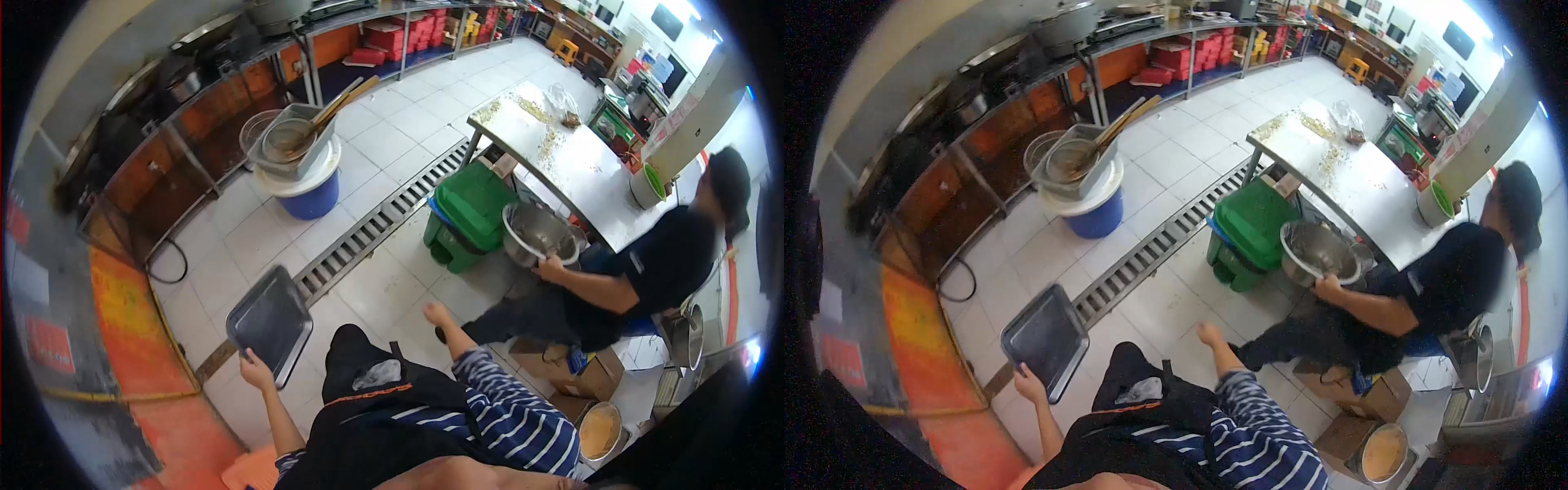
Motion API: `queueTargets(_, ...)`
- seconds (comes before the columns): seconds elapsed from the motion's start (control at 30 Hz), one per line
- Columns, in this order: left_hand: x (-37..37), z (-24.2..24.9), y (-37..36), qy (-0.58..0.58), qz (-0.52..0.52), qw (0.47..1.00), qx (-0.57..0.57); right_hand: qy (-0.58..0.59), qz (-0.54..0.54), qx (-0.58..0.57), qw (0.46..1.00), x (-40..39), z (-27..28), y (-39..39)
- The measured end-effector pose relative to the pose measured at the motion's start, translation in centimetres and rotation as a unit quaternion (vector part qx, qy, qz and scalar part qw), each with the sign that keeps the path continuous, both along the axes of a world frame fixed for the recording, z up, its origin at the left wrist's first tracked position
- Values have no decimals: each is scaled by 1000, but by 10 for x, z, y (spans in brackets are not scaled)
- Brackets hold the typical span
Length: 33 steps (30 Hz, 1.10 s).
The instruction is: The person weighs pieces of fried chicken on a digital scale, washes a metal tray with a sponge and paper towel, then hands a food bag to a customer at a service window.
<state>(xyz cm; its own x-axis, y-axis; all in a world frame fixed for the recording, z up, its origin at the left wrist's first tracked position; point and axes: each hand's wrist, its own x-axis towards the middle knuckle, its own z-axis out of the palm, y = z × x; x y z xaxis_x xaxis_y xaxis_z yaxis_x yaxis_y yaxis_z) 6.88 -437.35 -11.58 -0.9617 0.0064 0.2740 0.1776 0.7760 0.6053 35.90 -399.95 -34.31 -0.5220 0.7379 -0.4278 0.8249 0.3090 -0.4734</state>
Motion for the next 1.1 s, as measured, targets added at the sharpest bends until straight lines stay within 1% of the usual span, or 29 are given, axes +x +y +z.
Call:
queueTargets(0.03, -19, 2, 30, 1, 15, 1000, -25, 103, -27, -20, 994, -59, 49, 35)
queueTargets(0.07, -45, -14, 48, 11, -5, 998, -62, 172, 23, -1, 985, -111, 84, 70)
queueTargets(0.1, -65, -24, 76, 45, -33, 995, -85, 192, 3, -27, 981, -158, 105, 100)
queueTargets(0.13, -88, -28, 103, 81, -63, 989, -109, 212, -19, -54, 976, -200, 116, 128)
queueTargets(0.17, -114, -29, 133, 88, -72, 988, -102, 276, -3, -63, 959, -231, 115, 151)
queueTargets(0.2, -138, -30, 170, 69, -129, 983, -115, 338, 14, -66, 939, -254, 115, 174)
queueTargets(0.23, -164, -25, 209, 47, -191, 971, -133, 328, 0, -104, 939, -268, 124, 191)
queueTargets(0.27, -191, -19, 256, 48, -211, 968, -124, 317, -19, -140, 938, -275, 131, 207)
queueTargets(0.3, -214, -13, 304, 30, -275, 954, -118, 262, -23, -165, 951, -274, 105, 228)
queueTargets(0.37, -260, -7, 402, 17, -381, 912, -150, 144, -32, -77, 986, -261, 99, 254)
queueTargets(0.4, -275, 0, 458, 14, -402, 903, -150, 134, -45, -72, 987, -249, 104, 270)
queueTargets(0.43, -287, 10, 517, 20, -469, 872, -142, 121, -110, -112, 980, -240, 108, 289)
queueTargets(0.47, -298, 17, 576, 28, -536, 833, -134, 142, -162, -111, 970, -225, 108, 307)
queueTargets(0.53, -319, 23, 693, 31, -617, 778, -114, 164, -247, -102, 950, -210, 116, 346)
queueTargets(0.57, -324, 22, 747, 30, -668, 738, -91, 236, -318, -130, 909, -205, 122, 368)
queueTargets(0.6, -322, 24, 796, 28, -687, 720, -90, 307, -380, -153, 859, -204, 135, 390)
queueTargets(0.63, -322, 29, 841, 26, -694, 716, -78, 307, -398, -145, 852, -213, 153, 414)
queueTargets(0.7, -321, 42, 925, 37, -690, 722, -39, 404, -422, -219, 781, -244, 201, 500)
queueTargets(0.73, -324, 38, 958, 44, -695, 717, -35, 413, -396, -213, 792, -261, 211, 545)
queueTargets(0.8, -336, 29, 1023, 6, -607, 794, -14, 457, -342, -175, 802, -304, 213, 647)
queueTargets(0.83, -338, 43, 1055, 12, -563, 826, -15, 457, -323, -125, 820, -332, 223, 699)
queueTargets(0.87, -339, 58, 1083, 10, -527, 849, -19, 455, -274, -93, 842, -357, 212, 758)
queueTargets(0.9, -359, 49, 1111, -22, -506, 862, -7, 368, -227, -85, 898, -379, 240, 814)
queueTargets(0.93, -378, 36, 1142, -57, -490, 870, 1, 470, -196, -55, 859, -402, 269, 862)
queueTargets(0.97, -378, 46, 1172, -69, -470, 879, 39, 485, -185, -31, 854, -422, 282, 912)
queueTargets(1.0, -384, 52, 1202, -82, -445, 888, 78, 470, -129, 67, 870, -438, 287, 963)
queueTargets(1.03, -414, 31, 1233, -90, -479, 870, 74, 467, -125, 70, 872, -455, 293, 1010)
queueTargets(1.07, -512, -34, 1247, -244, -542, 803, 43, 485, -130, 50, 864, -462, 304, 1051)
queueTargets(1.1, -495, -31, 1304, -251, -566, 785, 40, 456, -131, 68, 878, -467, 301, 1090)
